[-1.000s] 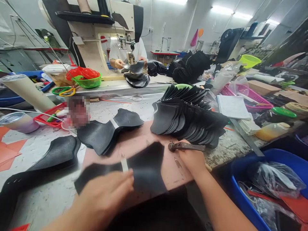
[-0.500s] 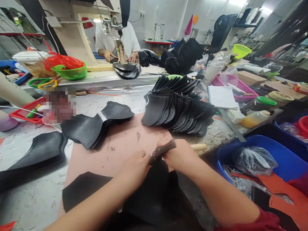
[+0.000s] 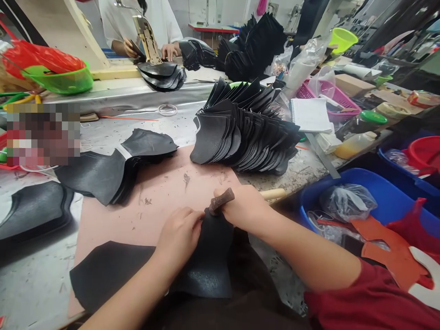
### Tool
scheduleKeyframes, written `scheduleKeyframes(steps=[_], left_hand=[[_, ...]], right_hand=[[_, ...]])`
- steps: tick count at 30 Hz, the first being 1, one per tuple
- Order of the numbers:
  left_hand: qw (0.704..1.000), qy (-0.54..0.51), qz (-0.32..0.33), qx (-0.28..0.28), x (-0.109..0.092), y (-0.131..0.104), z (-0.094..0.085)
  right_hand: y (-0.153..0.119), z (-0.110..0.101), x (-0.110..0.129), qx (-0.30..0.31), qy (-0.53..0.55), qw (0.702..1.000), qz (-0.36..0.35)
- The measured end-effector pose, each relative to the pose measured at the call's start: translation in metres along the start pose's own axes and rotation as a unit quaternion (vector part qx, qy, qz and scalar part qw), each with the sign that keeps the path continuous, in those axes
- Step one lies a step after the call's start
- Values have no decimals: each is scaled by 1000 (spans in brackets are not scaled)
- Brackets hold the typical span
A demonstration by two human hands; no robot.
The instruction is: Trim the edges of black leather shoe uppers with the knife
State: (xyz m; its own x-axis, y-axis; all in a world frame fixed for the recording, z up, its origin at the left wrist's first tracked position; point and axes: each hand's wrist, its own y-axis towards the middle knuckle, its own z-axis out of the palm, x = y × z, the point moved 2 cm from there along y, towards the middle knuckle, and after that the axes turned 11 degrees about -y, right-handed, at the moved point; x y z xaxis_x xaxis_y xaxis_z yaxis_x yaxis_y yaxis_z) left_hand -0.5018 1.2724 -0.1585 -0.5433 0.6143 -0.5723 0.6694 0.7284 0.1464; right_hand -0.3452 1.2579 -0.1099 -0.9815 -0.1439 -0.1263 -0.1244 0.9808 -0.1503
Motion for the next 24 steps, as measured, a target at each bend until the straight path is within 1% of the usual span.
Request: scheduleKeyframes(steps=[4, 8, 12, 14, 16, 18, 20, 22, 24], left_hand=[[999, 24, 39, 10, -1, 0, 1], [998, 32, 54, 16, -2, 0, 2], [997, 44, 68, 5, -4, 1, 1], [996, 59, 73, 10, -5, 1, 0], [994, 81, 67, 33, -6, 1, -2], [992, 100, 54, 60, -6, 2, -3], [992, 94, 41, 72, -5, 2, -4], [995, 68, 31, 68, -3, 2, -5], [996, 52, 29, 64, -2, 1, -7]], right_hand=[[2, -1, -1, -4, 3, 1000, -13], [3, -6, -2, -16, 7, 999, -44], [3, -15, 1, -61, 25, 996, -58], [6, -19, 2, -66, 31, 995, -68], [10, -20, 3, -38, 34, 995, -83], [13, -20, 2, -19, 35, 996, -76], [13, -20, 0, -40, 29, 997, -51], [13, -16, -1, -57, 21, 997, -41], [13, -9, -2, -38, 13, 998, -40]])
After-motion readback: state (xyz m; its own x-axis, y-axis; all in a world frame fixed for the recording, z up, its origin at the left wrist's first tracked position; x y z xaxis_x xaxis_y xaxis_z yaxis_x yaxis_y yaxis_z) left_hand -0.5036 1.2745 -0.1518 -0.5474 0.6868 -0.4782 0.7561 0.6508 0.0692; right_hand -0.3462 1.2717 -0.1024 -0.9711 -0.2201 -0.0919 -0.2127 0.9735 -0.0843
